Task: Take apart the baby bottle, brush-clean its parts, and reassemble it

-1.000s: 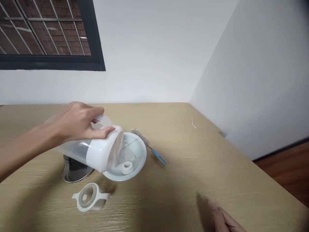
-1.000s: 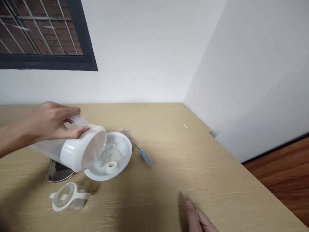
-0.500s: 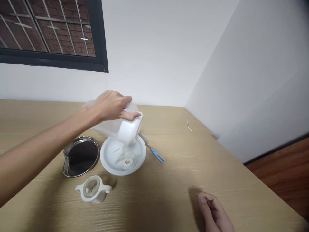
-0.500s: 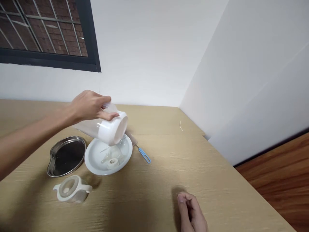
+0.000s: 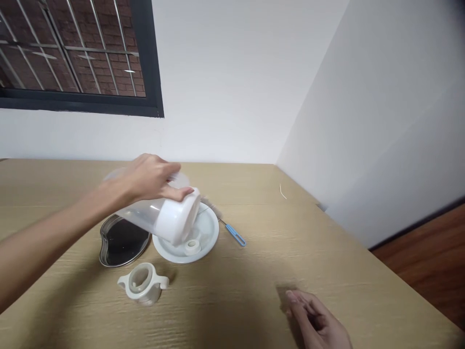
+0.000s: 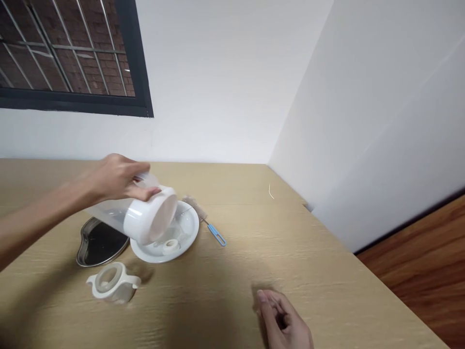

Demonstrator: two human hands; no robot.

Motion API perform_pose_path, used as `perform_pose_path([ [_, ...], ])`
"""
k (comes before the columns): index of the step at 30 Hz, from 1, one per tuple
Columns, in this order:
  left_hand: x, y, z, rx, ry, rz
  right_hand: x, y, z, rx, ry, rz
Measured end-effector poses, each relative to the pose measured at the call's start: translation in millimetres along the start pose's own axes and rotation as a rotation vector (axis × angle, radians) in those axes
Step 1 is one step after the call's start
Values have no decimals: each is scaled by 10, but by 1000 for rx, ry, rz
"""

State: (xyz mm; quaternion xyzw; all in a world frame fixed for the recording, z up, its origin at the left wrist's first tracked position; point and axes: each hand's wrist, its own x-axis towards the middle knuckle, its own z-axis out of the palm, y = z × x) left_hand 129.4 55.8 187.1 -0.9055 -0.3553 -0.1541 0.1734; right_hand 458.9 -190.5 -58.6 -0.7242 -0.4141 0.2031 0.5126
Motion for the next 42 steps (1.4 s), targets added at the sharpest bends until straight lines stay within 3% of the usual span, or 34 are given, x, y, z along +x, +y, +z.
perform_pose_path([
  [5, 350, 219, 128, -19, 95, 75, -30, -27, -29, 7, 8, -6],
  [9, 451, 120, 137, 14, 120, 17, -40, -37, -34, -14, 57, -10],
  [14, 251, -155, -34, 63, 54, -123, -94, 30, -24, 29, 131, 85],
  [17, 44, -270, -129, 55, 81, -166, -122, 42, -9, 48, 152, 127],
  [23, -155, -311, -106, 69, 33, -124, -58, -90, -18, 51, 144, 23],
  [28, 15, -132, -14, -17, 8, -32, -5, -30, -35, 28, 168, 12],
  [34, 324, 113, 37, -40, 57, 1, -48, 139, -25, 17, 229, -26],
  [38, 446, 51, 61, -9, 72, -10, -61, 16, -46, 2, 227, 12],
  [42, 411, -124, 70, 41, 75, -43, -67, -83, -56, 34, 245, 81],
])
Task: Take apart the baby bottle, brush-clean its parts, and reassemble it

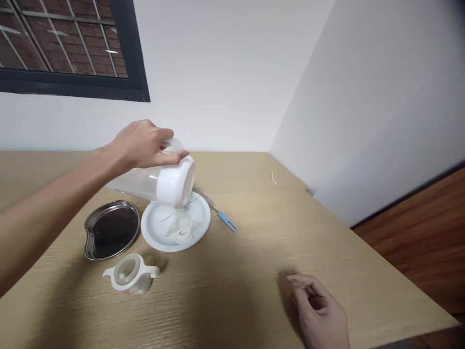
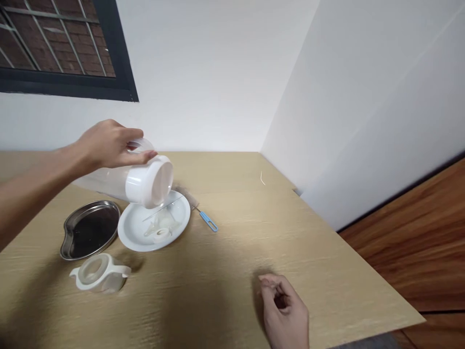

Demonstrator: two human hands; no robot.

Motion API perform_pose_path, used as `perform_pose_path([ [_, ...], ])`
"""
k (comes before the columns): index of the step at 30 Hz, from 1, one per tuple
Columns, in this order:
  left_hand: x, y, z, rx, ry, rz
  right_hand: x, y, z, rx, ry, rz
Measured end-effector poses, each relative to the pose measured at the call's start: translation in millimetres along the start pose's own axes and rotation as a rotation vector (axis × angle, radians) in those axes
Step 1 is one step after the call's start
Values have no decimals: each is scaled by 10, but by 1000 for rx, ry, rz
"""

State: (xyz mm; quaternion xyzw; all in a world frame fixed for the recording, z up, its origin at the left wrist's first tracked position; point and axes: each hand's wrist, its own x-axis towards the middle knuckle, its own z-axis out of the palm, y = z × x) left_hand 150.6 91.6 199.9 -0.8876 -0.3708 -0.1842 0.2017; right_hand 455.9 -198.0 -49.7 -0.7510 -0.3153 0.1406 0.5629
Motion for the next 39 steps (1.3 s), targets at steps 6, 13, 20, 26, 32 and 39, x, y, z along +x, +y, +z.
perform_pose_path([
  [6, -294, -153, -89, 51, -73, -78, -45, -7, 15, 135, -5, 57],
  [13, -479, -45, -132, 15, -47, -51, -39, 12, 24, 72, -39, 20],
  [20, -262, 190, -71, -72, -25, 33, -52, -11, 6, -14, -63, -45],
  [26, -62, 246, 38, -32, -12, 7, -76, -37, 0, 34, -44, 117],
  [32, -134, 16, 43, -12, -53, -74, -21, 36, 19, 52, 13, 51],
  [39, -470, -212, -79, 51, -54, -88, -7, 25, 65, 113, 35, -8],
])
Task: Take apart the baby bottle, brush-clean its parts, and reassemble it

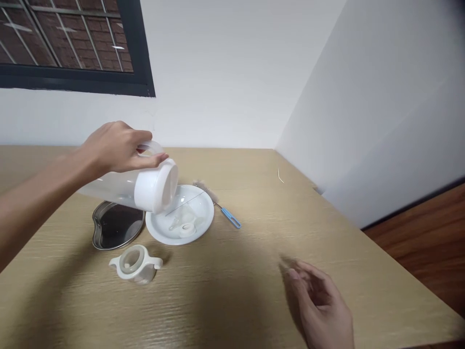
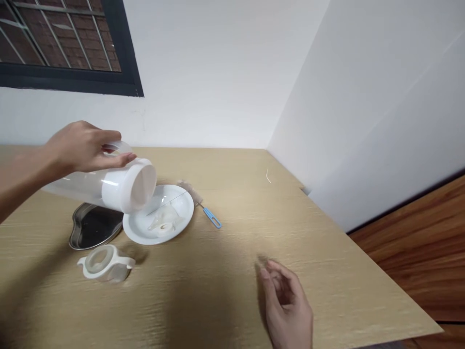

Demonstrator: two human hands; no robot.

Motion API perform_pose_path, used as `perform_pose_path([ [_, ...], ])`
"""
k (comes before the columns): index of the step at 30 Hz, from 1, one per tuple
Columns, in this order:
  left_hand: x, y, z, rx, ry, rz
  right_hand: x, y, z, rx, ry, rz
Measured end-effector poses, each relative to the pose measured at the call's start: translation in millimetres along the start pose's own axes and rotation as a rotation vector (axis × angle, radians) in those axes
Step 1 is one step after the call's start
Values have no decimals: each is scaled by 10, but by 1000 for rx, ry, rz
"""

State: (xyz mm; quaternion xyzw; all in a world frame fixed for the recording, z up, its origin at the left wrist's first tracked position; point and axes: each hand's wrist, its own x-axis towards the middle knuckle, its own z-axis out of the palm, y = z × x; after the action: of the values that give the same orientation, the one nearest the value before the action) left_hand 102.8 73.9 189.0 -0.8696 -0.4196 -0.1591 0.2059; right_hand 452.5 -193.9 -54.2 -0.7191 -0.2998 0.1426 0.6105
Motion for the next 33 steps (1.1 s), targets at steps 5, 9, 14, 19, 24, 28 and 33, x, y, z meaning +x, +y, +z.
perform_pose_path([
  [5, -34, 120, -31, -66, 37, 50, -13, 19, -22, -11, -73, 53],
  [9, 108, 351, 12, -137, 26, 95, -12, 60, -66, -28, -115, 77],
  [14, 297, 534, 53, -117, -15, 124, -77, -20, -20, 157, -147, 138],
  [19, 371, 493, 53, -61, -34, 103, -129, -42, 16, 187, -131, 206],
  [24, 293, 285, 44, -22, 2, 66, -119, -1, -14, 49, -100, 204],
  [28, 171, 89, 9, 26, 41, 61, -111, -17, -24, 89, -114, 38],
  [33, 9, -107, -69, 68, 30, 36, -66, 132, -16, 223, -9, -40],
])
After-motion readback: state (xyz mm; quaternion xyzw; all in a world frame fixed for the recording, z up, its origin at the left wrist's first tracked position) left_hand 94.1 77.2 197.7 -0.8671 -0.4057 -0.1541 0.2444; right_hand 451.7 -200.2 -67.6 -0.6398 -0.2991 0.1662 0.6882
